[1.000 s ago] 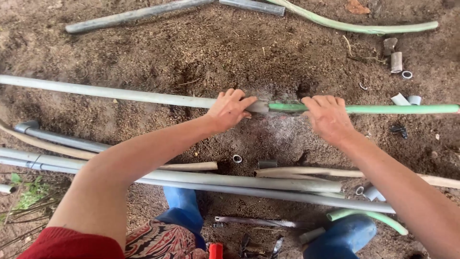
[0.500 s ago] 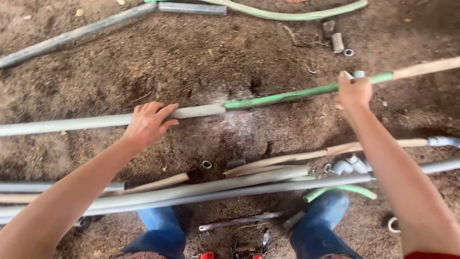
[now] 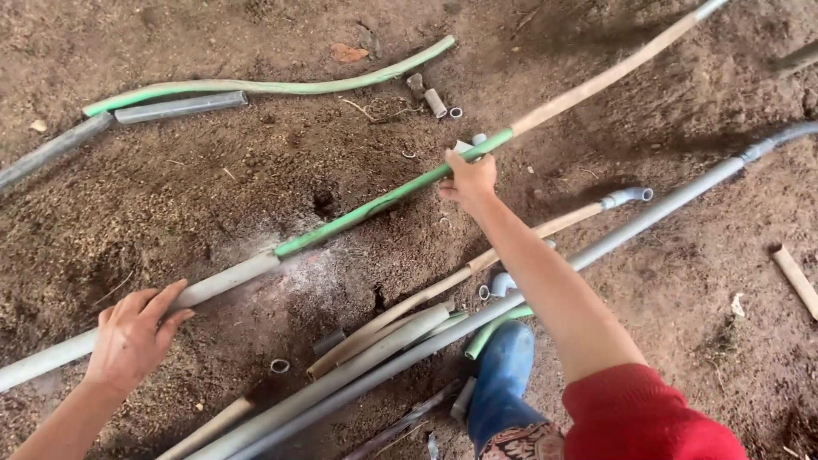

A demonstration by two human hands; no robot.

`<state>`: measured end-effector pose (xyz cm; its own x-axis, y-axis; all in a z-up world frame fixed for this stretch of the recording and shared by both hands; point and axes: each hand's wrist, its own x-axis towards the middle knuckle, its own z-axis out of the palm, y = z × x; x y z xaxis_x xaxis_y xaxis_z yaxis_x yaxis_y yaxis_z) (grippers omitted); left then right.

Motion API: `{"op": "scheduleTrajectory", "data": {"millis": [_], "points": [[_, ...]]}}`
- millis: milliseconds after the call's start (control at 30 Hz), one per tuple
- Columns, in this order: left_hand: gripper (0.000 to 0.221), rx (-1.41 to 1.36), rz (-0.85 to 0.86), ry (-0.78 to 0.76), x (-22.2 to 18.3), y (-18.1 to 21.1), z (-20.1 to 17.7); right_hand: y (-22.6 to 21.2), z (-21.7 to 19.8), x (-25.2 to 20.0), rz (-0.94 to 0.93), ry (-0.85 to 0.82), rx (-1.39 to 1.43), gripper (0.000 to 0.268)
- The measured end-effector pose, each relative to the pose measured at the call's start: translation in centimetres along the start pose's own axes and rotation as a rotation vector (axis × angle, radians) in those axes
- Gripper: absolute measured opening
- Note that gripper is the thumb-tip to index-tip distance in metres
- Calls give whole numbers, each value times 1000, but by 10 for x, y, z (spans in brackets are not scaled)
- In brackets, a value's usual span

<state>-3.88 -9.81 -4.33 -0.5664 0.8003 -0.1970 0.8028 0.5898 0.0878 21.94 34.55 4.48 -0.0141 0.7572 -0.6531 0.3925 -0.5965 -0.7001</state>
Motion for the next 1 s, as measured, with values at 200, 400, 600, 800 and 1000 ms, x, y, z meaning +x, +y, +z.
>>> {"op": "scheduleTrajectory", "data": {"millis": [200, 400, 600, 800, 1000], "points": [[58, 13, 26, 24, 2, -1, 4, -3, 4, 20, -12, -25, 2, 48], [57, 20, 60, 57, 14, 7, 6, -19, 5, 33, -27, 2, -43, 14], [51, -51, 170, 20, 25, 58, -17, -41, -30, 52, -56, 79, -106, 10], [46, 12, 190, 170, 25, 55, 6, 23, -29, 90, -202, -79, -52, 47], [50, -120, 221, 184, 27, 61, 10, 32, -3, 54, -210, -180, -119, 53]]}}
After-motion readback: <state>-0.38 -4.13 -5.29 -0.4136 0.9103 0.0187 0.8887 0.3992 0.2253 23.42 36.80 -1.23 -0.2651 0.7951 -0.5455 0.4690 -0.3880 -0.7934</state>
